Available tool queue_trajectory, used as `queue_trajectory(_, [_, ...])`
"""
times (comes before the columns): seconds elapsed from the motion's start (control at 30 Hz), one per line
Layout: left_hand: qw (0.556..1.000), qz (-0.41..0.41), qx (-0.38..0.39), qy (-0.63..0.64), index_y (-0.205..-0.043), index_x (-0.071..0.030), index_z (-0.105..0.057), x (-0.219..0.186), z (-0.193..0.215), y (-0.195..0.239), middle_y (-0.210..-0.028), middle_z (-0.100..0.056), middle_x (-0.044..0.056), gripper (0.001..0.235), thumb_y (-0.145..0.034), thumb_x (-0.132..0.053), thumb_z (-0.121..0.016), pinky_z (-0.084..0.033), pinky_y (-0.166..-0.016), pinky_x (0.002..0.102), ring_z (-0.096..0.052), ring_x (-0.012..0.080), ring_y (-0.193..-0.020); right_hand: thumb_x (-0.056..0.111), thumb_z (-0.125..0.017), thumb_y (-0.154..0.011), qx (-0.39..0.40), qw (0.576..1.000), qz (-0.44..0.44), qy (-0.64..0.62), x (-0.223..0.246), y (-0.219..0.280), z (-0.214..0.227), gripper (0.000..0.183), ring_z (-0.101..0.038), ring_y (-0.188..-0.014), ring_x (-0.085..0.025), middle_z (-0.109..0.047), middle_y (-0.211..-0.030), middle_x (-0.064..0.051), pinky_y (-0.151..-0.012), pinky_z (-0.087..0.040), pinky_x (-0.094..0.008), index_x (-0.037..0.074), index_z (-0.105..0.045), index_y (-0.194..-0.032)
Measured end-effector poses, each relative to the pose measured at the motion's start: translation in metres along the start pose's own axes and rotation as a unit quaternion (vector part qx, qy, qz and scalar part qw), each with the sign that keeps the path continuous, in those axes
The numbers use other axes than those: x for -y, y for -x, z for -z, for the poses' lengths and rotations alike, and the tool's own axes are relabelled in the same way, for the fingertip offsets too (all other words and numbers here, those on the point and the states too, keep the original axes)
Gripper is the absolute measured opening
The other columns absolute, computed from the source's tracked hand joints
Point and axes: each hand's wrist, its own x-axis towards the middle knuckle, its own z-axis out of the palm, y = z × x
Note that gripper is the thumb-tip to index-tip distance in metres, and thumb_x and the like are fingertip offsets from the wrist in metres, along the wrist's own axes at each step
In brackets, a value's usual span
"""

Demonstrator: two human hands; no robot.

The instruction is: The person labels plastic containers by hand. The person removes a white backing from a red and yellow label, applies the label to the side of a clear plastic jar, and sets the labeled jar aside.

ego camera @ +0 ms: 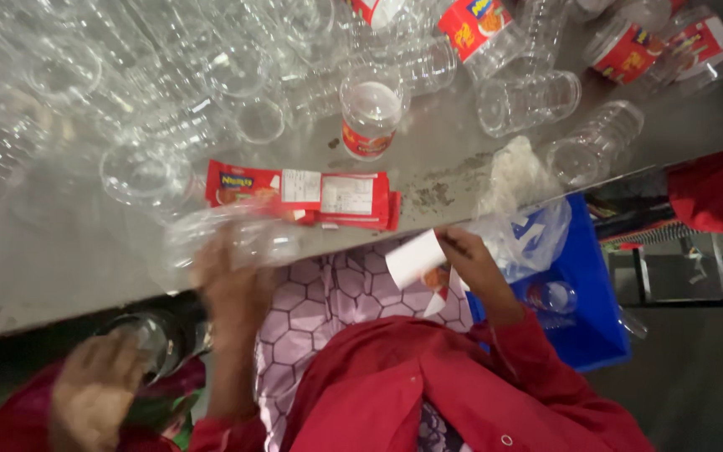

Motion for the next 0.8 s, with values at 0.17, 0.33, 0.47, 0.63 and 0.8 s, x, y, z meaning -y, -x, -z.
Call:
queue_trajectory(0.17, [0.948, -0.109, 0.078, 0.290, -0.144, -0.021, -0.054, -0.047, -0.023, -0.040, -0.147, -0.053, 0.005, 0.069, -0.084, -0.043, -0.080, -0.002, -0.118, 0.075, -0.042, 0.0323, -0.147, 0.008, -0.065, -0.101, -0.047, 0.995, 0.085, 0.000, 0.026, 0.004, -0.007, 0.017, -0.060, -0.091, -0.005, -0.069, -0.098, 0.002, -0.081, -0.050, -0.022, -0.003, -0.069, -0.113])
queue_trajectory(0.33, [0.984, 0.078, -0.061, 0.148, -0.143, -0.021, -0.042, -0.024, -0.037, -0.040, -0.157, -0.036, 0.019, 0.073, -0.087, -0.044, -0.083, -0.026, -0.125, 0.052, -0.033, 0.0390, -0.149, 0.010, -0.064, -0.101, -0.070, 0.996, 0.050, 0.031, 0.036, 0.014, -0.005, 0.018, -0.060, -0.084, -0.004, -0.069, -0.093, 0.003, -0.073, -0.049, -0.021, -0.001, -0.070, -0.114])
queue_trajectory(0.47, [0.946, 0.231, -0.001, 0.227, -0.161, -0.001, -0.018, 0.002, -0.038, -0.025, -0.160, -0.027, 0.028, 0.107, -0.090, -0.036, -0.091, -0.033, -0.118, 0.058, -0.028, 0.0506, -0.149, 0.010, -0.066, -0.100, -0.069, 0.992, 0.084, 0.060, 0.030, 0.010, -0.002, 0.018, -0.062, -0.086, -0.003, -0.072, -0.095, 0.002, -0.073, -0.051, -0.019, -0.001, -0.071, -0.114])
queue_trajectory(0.63, [0.613, 0.192, 0.101, 0.760, -0.155, -0.006, -0.017, -0.031, -0.034, -0.003, -0.156, -0.025, 0.016, 0.111, -0.072, -0.019, -0.089, -0.050, -0.109, 0.048, -0.038, 0.0289, -0.142, 0.012, -0.067, -0.097, -0.148, 0.989, -0.009, -0.023, 0.023, -0.006, 0.015, 0.017, -0.058, -0.061, -0.008, -0.068, -0.081, 0.000, -0.049, -0.044, -0.022, 0.002, -0.071, -0.110])
queue_trajectory(0.8, [0.773, 0.030, 0.174, 0.609, -0.157, -0.005, -0.024, -0.105, -0.034, 0.030, -0.153, -0.038, 0.015, 0.105, -0.077, -0.017, -0.090, -0.043, -0.115, 0.048, -0.043, 0.0334, -0.142, 0.014, -0.065, -0.105, -0.154, 0.976, 0.061, -0.143, 0.018, -0.010, 0.009, 0.016, -0.062, -0.059, -0.012, -0.071, -0.087, -0.005, -0.053, -0.048, -0.025, 0.000, -0.072, -0.106])
